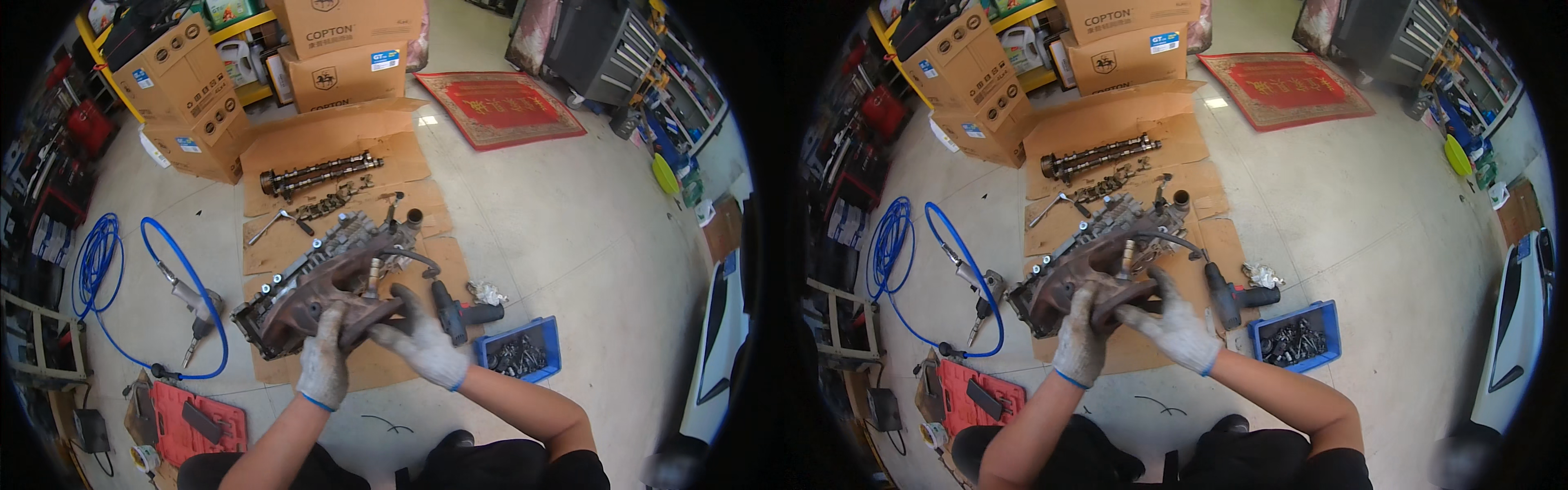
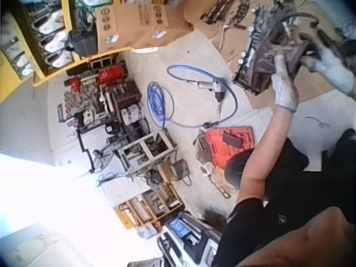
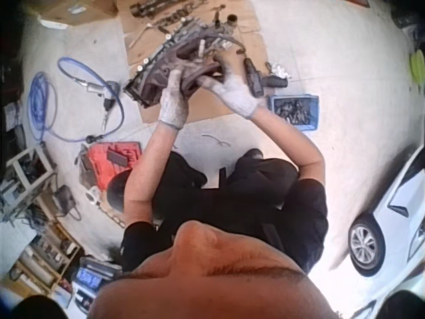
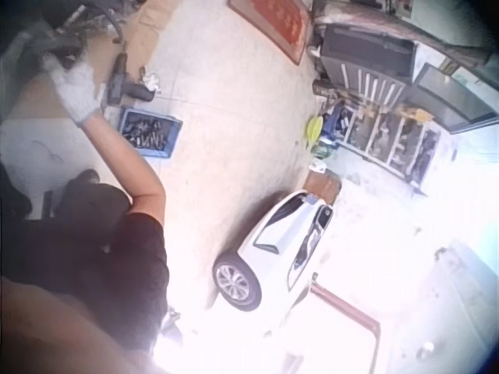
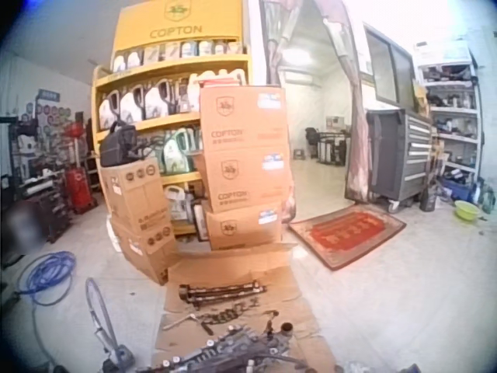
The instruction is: The person disassembles an engine cylinder head using a pneumatic impact wrench, removes bolts, and cleans the engine block surface with a cloth and spray. The person works on the floor initially, then moves to the vehicle to clean the exposed engine block.
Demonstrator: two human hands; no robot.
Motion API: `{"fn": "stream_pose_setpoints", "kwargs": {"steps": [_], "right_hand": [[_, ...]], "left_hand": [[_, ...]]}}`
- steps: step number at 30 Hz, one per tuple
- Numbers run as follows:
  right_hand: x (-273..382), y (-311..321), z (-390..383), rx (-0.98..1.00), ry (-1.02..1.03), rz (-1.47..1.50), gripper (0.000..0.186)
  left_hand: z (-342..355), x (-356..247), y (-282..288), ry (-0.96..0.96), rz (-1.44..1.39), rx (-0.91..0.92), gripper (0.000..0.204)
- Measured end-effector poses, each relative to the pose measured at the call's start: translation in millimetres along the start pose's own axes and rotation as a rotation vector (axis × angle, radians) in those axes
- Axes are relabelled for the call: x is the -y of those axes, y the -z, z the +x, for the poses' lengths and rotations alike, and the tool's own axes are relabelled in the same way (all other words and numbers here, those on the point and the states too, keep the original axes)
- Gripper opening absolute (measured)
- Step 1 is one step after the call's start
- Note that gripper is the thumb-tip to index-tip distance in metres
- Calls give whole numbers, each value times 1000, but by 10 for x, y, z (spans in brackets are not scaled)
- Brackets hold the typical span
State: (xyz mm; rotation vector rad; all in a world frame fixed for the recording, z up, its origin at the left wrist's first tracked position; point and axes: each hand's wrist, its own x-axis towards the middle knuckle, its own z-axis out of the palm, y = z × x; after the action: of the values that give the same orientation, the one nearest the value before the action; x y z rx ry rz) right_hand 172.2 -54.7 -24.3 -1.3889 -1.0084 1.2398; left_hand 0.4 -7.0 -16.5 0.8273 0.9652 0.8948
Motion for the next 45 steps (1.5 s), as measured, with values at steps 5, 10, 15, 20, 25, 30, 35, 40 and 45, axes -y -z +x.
{"fn": "stream_pose_setpoints", "kwargs": {"steps": [5,10,15,20,25,30,35,40,45], "right_hand": [[45,12,77,-12,-20,-39,91],[126,5,61,-7,-32,-162,105],[141,-3,19,-82,-54,17,105],[-59,-122,-44,-120,38,159,100],[-845,-246,-287,-49,-4,89,92],[-1460,-49,-467,-104,-80,-171,53],[-1216,1279,-76,-740,161,-874,27],[-1422,2049,471,-480,-442,-1229,42],[-1687,2189,710,-406,-360,-1309,29]], "left_hand": [[-23,-270,122,278,161,59,67],[-620,-1195,-75,273,1008,216,75],[-313,-867,-91,-655,1623,68,93],[122,-567,66,-485,1341,274,110],[330,-646,313,-785,1702,312,110],[300,-529,362,-840,1708,163,88],[178,-666,172,-844,1895,250,61],[366,-617,371,-869,1839,248,88],[341,-455,180,-944,1739,208,85]]}}
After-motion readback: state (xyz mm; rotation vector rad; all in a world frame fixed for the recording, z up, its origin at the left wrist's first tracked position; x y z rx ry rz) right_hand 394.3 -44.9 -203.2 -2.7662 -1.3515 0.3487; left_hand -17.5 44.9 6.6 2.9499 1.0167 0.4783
